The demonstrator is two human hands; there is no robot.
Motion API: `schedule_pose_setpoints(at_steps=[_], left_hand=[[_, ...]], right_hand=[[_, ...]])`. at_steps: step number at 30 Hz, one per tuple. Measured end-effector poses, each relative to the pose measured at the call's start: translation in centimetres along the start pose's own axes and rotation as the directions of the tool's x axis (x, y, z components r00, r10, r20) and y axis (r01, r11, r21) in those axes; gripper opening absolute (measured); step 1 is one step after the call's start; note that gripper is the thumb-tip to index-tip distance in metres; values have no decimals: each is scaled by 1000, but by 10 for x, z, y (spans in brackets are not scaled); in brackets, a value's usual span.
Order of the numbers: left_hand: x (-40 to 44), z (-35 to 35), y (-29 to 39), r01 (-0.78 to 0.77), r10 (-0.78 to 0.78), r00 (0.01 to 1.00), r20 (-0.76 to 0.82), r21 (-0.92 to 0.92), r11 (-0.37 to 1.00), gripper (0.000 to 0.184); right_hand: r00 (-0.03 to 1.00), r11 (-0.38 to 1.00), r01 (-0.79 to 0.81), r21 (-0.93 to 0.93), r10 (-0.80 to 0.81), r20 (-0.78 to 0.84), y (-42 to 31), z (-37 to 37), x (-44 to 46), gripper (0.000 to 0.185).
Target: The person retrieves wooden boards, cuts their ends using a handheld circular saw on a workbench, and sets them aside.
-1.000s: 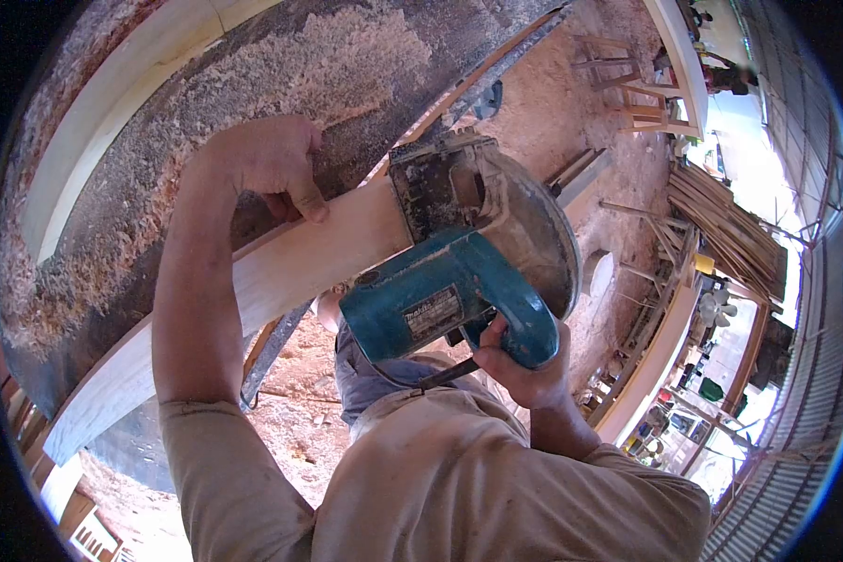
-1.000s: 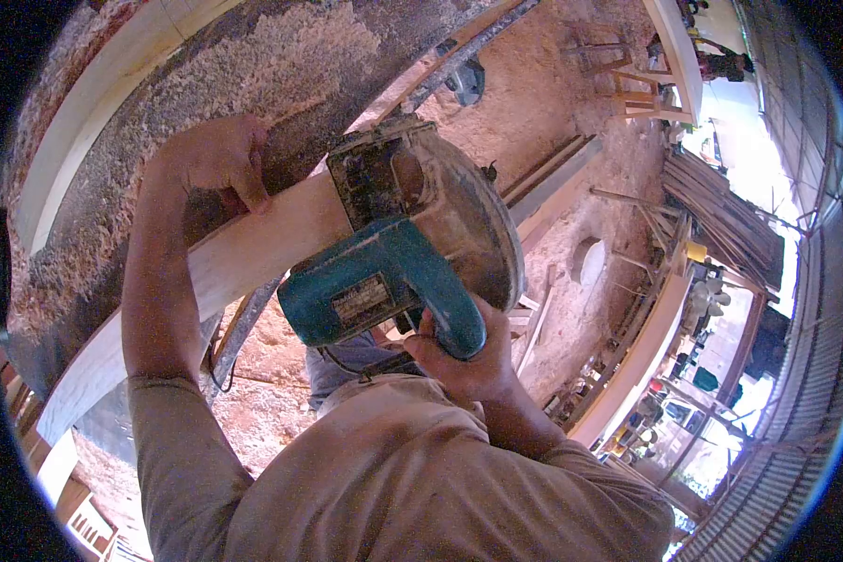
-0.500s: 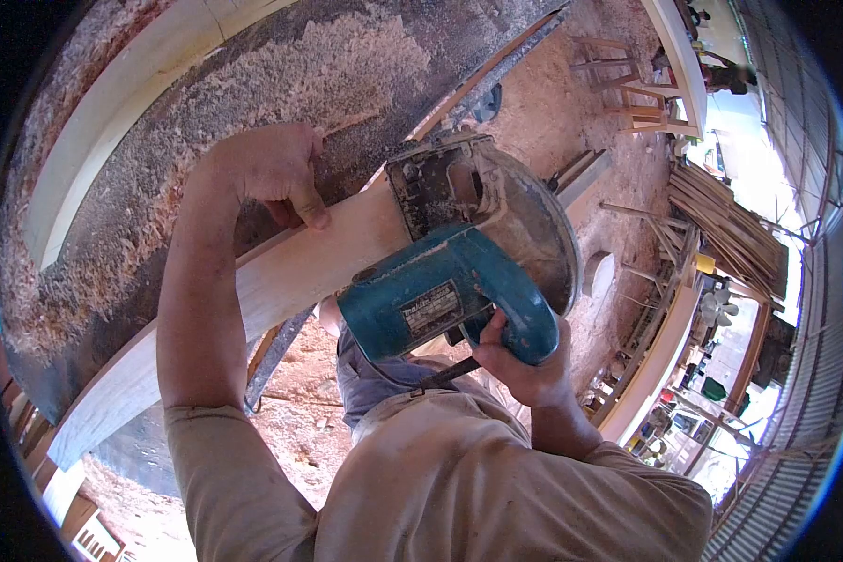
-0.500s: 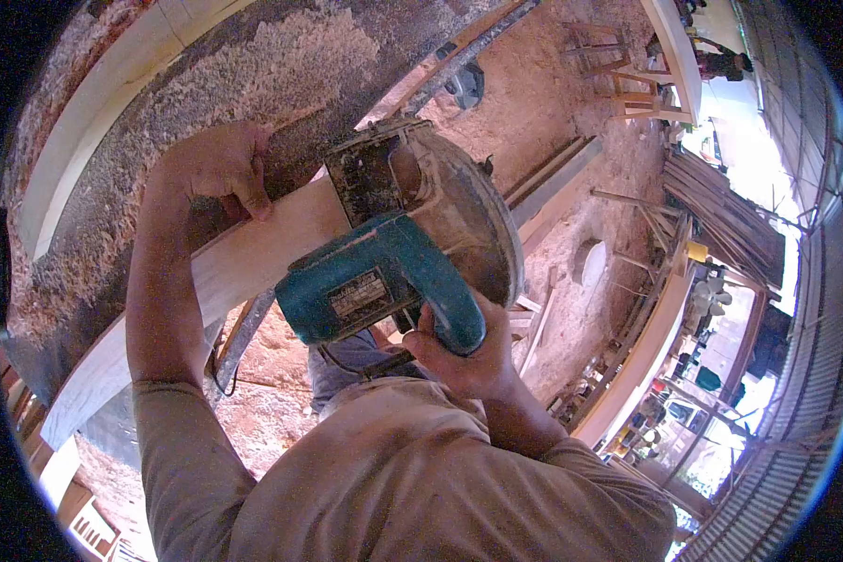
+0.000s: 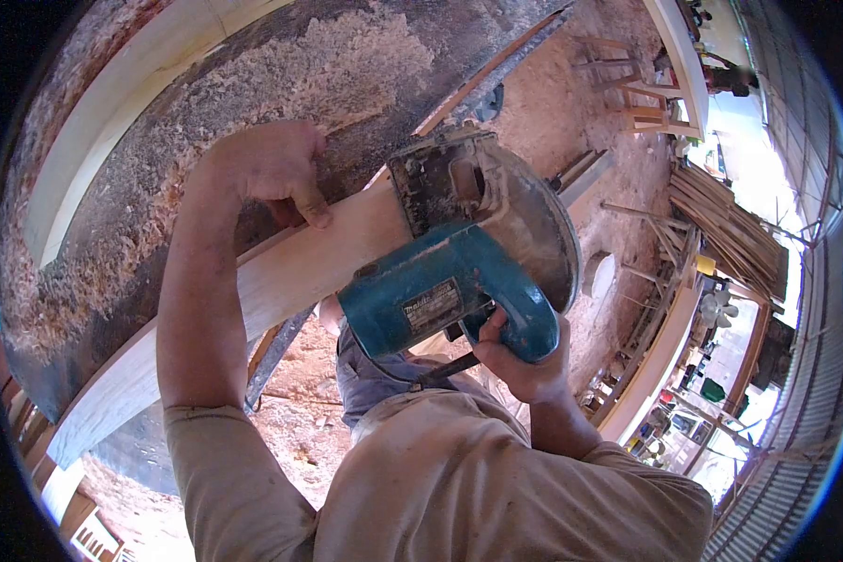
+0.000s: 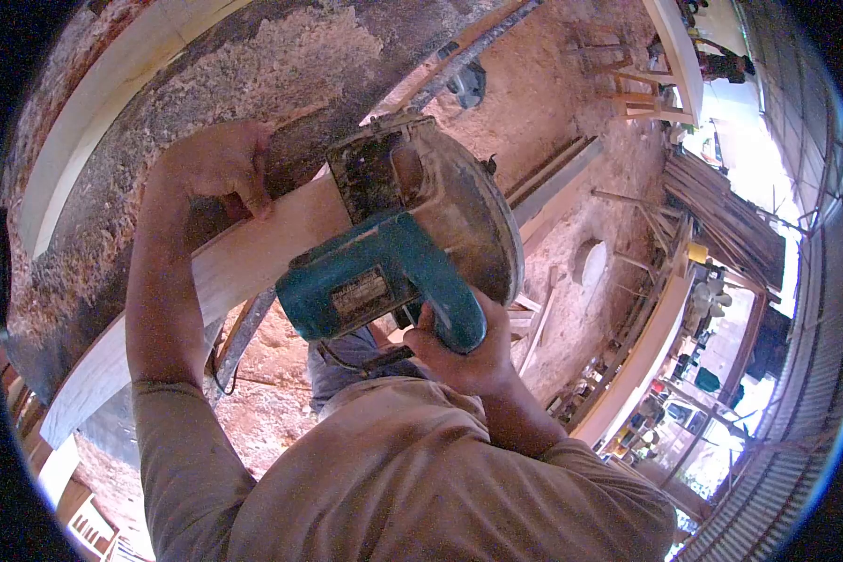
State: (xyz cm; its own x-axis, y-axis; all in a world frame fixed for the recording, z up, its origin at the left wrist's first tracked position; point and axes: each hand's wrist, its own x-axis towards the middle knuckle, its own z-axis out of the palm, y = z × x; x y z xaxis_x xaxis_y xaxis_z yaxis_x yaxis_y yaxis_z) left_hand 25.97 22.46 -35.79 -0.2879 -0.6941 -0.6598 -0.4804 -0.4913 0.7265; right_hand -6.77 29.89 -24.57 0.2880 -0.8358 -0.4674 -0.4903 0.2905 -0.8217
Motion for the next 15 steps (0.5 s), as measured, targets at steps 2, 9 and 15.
schedule_pose_setpoints(at_steps=[2,9,15], left_hand=[[3,-2,-1,-31,28,997,73,38,999,44],[-3,-2,4,-34,36,998,59,-42,999,39],[-1,-2,2,-6,5,997,75,9,1000,41]], right_hand=[[1000,1000,-23,2,23,7,-2,-1,2,22],[999,999,26,46,-27,23,-5,0,5,24],[999,995,45,89,-47,16,11,1,5,23]])
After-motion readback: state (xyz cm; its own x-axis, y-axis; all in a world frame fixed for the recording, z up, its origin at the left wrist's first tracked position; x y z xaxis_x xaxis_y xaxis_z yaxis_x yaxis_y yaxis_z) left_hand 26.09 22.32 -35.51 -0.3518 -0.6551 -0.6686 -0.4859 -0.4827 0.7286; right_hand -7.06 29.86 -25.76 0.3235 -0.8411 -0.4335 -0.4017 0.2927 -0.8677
